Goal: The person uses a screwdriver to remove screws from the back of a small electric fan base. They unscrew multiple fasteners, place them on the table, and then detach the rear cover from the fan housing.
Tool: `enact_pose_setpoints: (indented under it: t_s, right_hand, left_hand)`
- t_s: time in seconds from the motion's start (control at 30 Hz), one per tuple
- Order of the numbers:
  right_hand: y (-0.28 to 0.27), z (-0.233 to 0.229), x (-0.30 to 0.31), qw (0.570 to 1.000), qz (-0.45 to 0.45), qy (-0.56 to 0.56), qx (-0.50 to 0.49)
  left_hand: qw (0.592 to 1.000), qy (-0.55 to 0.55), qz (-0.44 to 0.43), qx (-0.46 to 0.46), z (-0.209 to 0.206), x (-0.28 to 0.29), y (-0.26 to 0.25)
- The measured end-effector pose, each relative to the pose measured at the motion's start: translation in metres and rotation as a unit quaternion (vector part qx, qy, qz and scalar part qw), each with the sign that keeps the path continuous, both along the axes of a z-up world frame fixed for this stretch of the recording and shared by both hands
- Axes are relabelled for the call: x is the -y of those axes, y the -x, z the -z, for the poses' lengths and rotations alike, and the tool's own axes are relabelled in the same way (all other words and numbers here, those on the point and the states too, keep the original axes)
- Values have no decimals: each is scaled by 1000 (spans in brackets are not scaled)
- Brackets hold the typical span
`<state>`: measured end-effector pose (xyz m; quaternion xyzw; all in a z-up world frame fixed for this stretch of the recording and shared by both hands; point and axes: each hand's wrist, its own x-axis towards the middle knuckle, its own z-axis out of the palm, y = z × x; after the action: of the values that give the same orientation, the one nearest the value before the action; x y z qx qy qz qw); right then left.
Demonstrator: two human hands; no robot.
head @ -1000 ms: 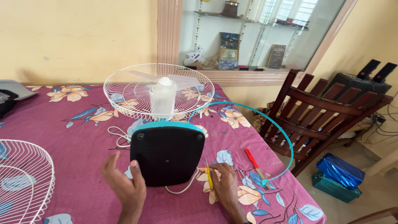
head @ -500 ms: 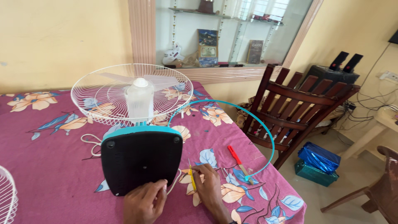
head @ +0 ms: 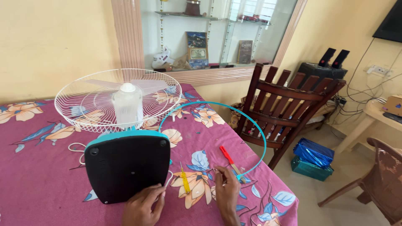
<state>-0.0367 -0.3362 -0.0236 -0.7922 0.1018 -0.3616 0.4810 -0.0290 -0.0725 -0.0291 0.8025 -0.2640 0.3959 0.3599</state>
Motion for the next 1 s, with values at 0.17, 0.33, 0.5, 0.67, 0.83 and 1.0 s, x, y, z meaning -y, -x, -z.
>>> enact_pose_setpoints:
  t_s: [0.17, 0.33, 0.5, 0.67, 0.83, 1.0]
  right_hand:
    - [-3, 9, 11, 983, -25, -181, -31]
    - [-4, 10, 8, 990, -37, -105, -82]
    - [-4, 3, 4, 988, -38, -107, -109]
    - [-2, -2, 1, 986, -39, -122, -104]
    - [1, -3, -4, 992, -59, -44, -106]
    - [0, -5, -5, 991, -57, 41, -113]
  left_hand:
    - [999, -2, 29, 34, -27, 15, 7]
    - [994, -24, 92, -49, -36, 49, 8]
    - [986, -35, 75, -143, -31, 82, -7]
    - [992, -58, -16, -113, -20, 103, -14]
    - [960, -45, 10, -276, -8, 98, -17]
    - [956, 26, 37, -289, 5, 84, -24]
